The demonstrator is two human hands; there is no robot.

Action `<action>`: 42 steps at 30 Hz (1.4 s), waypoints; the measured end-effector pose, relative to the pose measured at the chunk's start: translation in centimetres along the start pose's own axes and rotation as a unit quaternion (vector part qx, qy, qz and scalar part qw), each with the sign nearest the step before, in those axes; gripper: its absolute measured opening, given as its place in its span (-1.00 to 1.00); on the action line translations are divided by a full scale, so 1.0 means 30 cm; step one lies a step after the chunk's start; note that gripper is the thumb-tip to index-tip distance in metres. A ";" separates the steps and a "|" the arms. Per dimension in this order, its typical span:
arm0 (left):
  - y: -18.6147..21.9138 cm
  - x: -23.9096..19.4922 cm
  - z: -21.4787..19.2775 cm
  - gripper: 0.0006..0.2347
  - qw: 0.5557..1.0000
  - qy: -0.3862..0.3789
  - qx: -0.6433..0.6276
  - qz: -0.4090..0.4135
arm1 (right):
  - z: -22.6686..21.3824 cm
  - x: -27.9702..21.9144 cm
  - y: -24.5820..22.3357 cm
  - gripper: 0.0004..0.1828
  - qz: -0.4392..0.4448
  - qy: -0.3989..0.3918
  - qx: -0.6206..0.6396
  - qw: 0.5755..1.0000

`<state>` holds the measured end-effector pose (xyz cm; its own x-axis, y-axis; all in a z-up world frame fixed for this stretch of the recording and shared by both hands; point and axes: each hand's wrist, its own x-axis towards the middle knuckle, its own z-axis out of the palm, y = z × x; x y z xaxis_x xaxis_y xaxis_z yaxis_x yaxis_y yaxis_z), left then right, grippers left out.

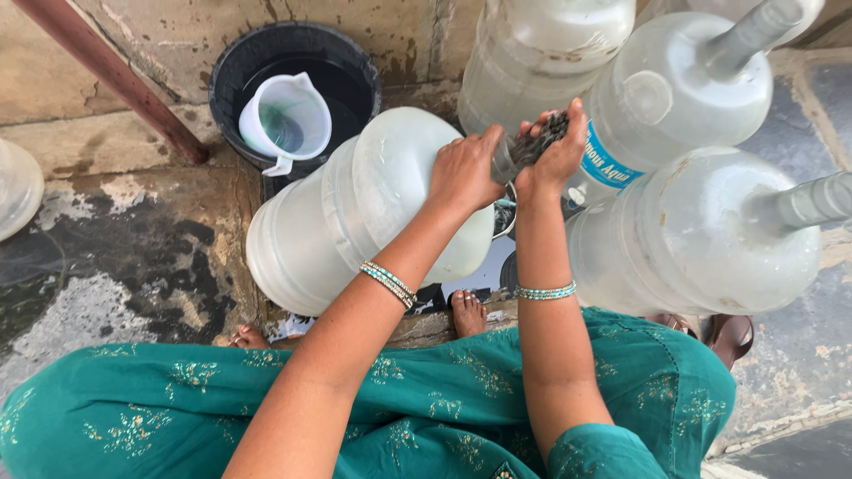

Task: The person pours water from a large dispenser into a bucket, then adds a handful of small dark stones into the dispenser. They use a toothbrush to scrub the inside of the dispenser's neck and opening.

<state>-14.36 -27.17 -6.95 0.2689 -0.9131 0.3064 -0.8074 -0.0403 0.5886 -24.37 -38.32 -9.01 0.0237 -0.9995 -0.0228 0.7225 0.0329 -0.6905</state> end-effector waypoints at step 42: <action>-0.219 -0.245 -0.353 -0.33 0.987 0.040 -0.043 0.148 | -0.565 0.180 0.451 -0.81 0.326 0.005 -0.166 0.931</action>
<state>-5.47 -15.91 -5.16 0.0719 -0.8443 0.5311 -0.8098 0.2615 0.5252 -26.17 -43.27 -30.73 0.3753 -0.7671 -0.5203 0.3037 0.6321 -0.7129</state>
